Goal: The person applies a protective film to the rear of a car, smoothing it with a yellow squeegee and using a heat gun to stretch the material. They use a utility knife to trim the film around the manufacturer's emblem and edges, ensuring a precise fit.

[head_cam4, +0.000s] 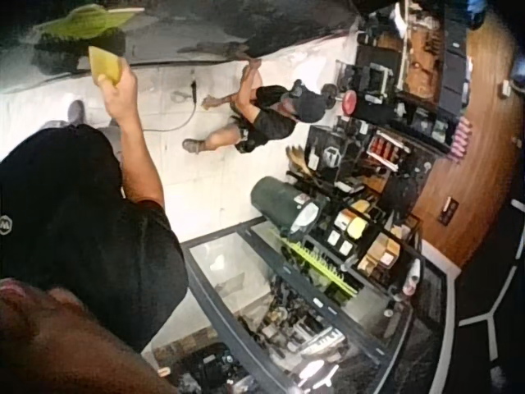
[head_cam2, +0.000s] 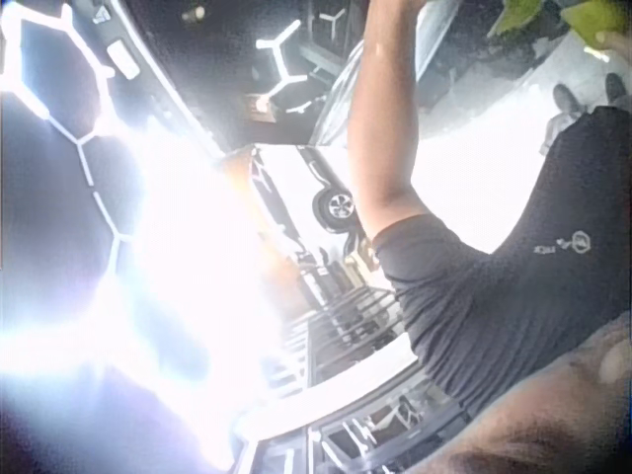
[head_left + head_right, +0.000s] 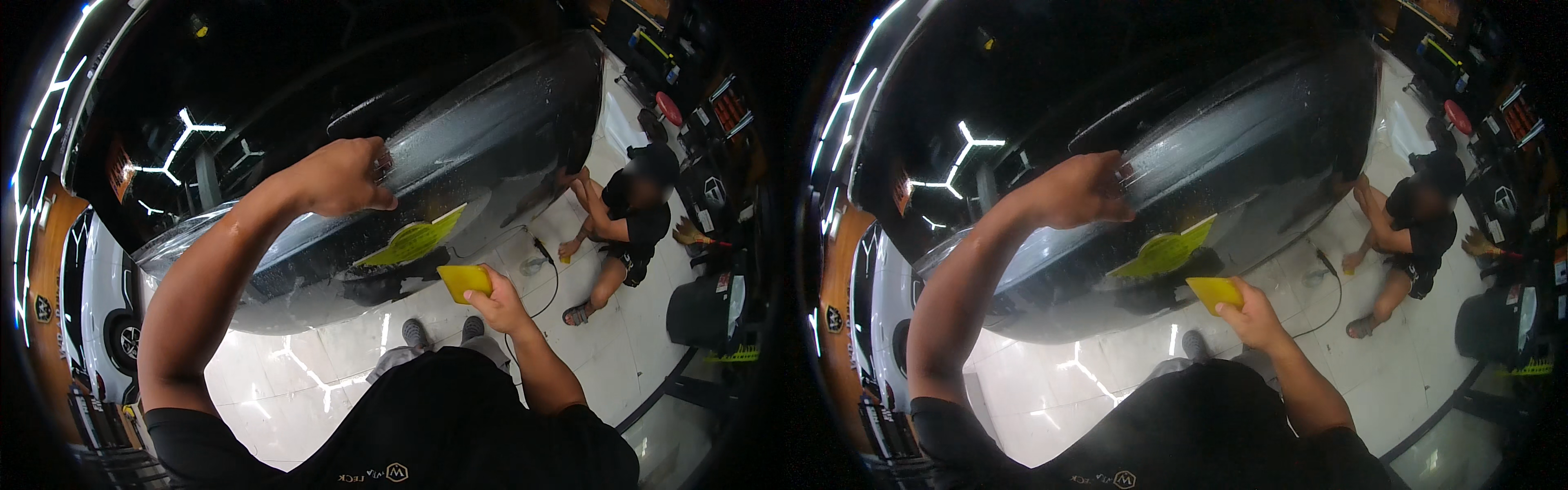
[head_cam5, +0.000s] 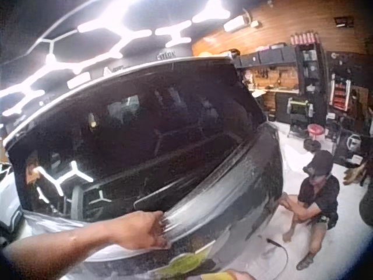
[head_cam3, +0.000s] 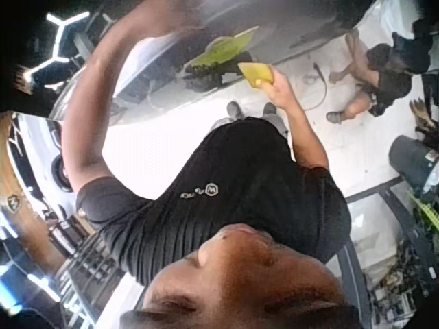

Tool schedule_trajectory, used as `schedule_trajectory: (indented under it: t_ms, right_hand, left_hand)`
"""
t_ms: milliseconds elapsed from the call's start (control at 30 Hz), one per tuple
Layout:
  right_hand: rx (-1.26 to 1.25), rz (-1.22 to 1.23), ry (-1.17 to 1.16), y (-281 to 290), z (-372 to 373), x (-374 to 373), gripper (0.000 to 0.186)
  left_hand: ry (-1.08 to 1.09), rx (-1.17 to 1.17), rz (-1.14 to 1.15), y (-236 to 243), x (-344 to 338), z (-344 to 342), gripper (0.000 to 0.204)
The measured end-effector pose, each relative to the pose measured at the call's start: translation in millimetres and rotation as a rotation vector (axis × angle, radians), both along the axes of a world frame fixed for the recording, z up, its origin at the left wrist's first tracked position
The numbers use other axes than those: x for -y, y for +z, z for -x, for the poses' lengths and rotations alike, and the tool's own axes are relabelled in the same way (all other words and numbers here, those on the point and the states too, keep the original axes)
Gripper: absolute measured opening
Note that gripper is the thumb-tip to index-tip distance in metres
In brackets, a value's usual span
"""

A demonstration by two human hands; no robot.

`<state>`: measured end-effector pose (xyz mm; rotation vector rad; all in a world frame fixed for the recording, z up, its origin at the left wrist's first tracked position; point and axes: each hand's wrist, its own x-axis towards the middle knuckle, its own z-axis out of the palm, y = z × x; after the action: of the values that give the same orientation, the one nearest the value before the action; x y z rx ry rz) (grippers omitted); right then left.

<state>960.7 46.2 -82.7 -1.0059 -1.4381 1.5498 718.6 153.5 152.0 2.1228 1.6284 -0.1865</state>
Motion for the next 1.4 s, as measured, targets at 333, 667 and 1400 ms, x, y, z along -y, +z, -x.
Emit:
schedule_trajectory:
  t_ms: [333,667,1400]
  right_hand:
    - [0.134,-0.295,-0.112,-3,23,0,0.024]
    - [0.355,-0.890,-0.054,7,54,-11,0.028]
    - [0.244,-0.732,-0.065,23,24,-30,0.027]
  left_hand:
    - [0.152,0.201,0.147,-16,-6,-4,0.022]
    - [0.196,0.200,0.058,-16,-6,-5,0.017]
    - [-0.245,-0.278,-0.840,-57,5,9,0.008]
